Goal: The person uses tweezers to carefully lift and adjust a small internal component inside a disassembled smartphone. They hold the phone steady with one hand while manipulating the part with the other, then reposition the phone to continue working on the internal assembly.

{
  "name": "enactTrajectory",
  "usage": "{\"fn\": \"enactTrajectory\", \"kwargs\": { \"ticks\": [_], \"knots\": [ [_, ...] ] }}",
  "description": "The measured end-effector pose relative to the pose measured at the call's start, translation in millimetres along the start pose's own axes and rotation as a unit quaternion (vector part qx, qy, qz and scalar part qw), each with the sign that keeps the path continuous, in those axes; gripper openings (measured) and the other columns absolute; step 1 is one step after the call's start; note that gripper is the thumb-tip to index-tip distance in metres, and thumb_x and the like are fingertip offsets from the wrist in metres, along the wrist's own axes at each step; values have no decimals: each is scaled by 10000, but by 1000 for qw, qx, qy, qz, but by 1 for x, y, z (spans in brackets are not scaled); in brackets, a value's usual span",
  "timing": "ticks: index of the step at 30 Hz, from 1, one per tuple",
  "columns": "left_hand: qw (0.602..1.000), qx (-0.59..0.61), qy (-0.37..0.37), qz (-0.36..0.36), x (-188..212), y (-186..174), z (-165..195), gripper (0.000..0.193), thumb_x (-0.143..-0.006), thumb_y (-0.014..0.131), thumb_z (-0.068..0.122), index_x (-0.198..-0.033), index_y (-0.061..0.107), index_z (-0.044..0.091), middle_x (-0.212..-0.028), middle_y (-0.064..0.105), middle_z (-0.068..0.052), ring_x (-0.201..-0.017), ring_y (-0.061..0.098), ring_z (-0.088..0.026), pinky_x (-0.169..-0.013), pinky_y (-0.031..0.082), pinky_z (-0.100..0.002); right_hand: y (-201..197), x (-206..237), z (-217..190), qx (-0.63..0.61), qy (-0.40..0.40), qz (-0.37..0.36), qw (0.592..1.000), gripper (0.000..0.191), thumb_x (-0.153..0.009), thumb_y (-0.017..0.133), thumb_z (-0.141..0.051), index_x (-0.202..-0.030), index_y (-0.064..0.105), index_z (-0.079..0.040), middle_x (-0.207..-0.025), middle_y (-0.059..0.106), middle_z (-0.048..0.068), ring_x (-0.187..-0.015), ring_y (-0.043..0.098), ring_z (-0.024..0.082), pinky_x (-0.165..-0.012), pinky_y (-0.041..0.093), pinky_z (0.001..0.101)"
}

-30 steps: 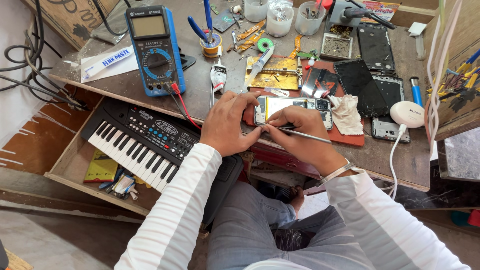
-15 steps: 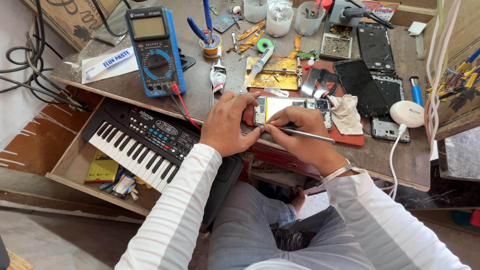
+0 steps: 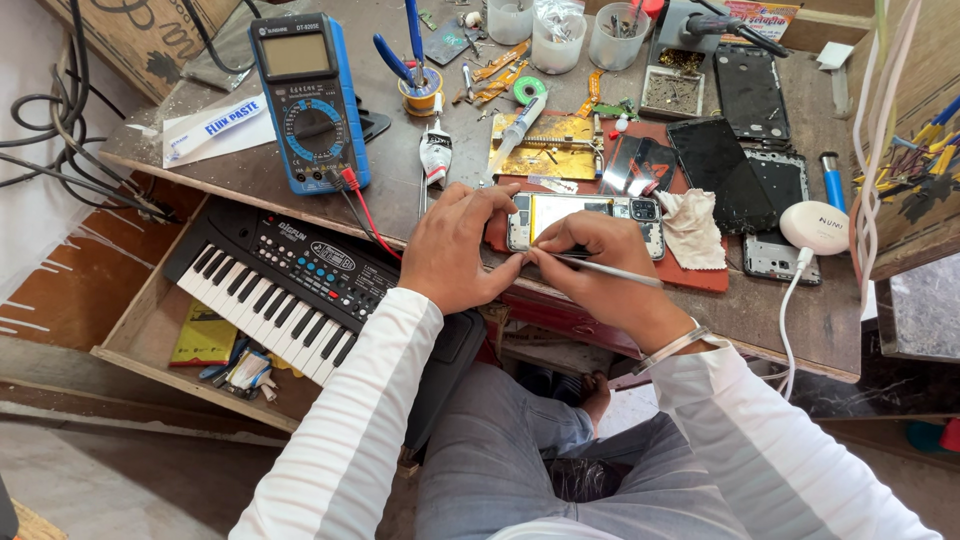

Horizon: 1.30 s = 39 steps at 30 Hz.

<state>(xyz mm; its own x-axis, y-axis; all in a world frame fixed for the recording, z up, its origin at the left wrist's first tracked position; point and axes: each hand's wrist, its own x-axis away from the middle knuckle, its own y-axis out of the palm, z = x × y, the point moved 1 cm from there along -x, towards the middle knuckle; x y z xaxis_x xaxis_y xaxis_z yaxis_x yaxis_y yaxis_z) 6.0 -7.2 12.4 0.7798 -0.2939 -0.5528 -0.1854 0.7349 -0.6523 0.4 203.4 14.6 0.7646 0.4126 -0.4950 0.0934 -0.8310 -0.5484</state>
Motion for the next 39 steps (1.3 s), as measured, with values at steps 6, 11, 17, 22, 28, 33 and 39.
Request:
{"fn": "enactTrajectory", "kwargs": {
  "ticks": [6, 11, 17, 22, 28, 33, 39],
  "knots": [
    [1000, 2, 6, 6, 0, 2, 1, 614, -728, 843, 236, -1276, 597, 113, -805, 620, -16, -930, 596, -262, -847, 497, -406, -2, 0, 0, 4, 0, 2, 1000, 178, -823, 832, -70, -821, 672, 9, -882, 762, 100, -781, 747, 173, -683, 571, 296],
    [1000, 1, 4, 6, 0, 1, 1, 603, -739, 855, 246, -1267, 596, 115, -812, 624, -12, -924, 590, -262, -846, 495, -406, -1, -1, 0, 2, -1, 0, 1000, 166, -829, 822, -65, -831, 674, 10, -892, 762, 103, -791, 749, 172, -689, 572, 292],
    [1000, 2, 2, 5, 0, 1, 2, 624, -718, 847, 226, -1278, 593, 115, -825, 622, -16, -935, 595, -263, -850, 498, -404, -3, 1, 0, -15, 11, 2, 1000, 192, -825, 831, -75, -800, 662, 13, -872, 762, 96, -768, 745, 163, -678, 570, 283],
    [1000, -1, 4, 7, 0, -1, 2, 612, -708, 849, 234, -1252, 594, 121, -848, 626, -31, -955, 592, -272, -870, 495, -411, -1, 0, -2, 5, 11, -5, 1000, 185, -816, 842, -84, -816, 684, 13, -871, 762, 101, -764, 743, 173, -672, 570, 291],
    [1000, -2, -1, 4, -1, 1, 4, 614, -708, 845, 232, -1258, 596, 122, -845, 629, -34, -959, 591, -276, -875, 495, -412, -3, 0, -1, 2, -5, -2, 1000, 183, -815, 842, -86, -827, 687, 12, -885, 760, 109, -783, 748, 182, -677, 571, 296],
    [1000, -2, 2, 4, 0, 0, 4, 599, -706, 849, 236, -1237, 595, 123, -849, 632, -29, -977, 599, -273, -874, 496, -409, -4, -1, -1, 1, 8, -3, 1000, 177, -812, 834, -81, -813, 682, 9, -872, 764, 104, -766, 750, 177, -673, 574, 297],
    [1000, 3, -14, -9, -1, 2, 5, 626, -721, 840, 228, -1288, 599, 121, -826, 631, -22, -951, 603, -265, -874, 507, -407, -5, 0, -3, 4, -10, 0, 1000, 169, -818, 833, -71, -816, 685, 12, -879, 762, 108, -781, 749, 181, -680, 569, 301]
  ]
}}
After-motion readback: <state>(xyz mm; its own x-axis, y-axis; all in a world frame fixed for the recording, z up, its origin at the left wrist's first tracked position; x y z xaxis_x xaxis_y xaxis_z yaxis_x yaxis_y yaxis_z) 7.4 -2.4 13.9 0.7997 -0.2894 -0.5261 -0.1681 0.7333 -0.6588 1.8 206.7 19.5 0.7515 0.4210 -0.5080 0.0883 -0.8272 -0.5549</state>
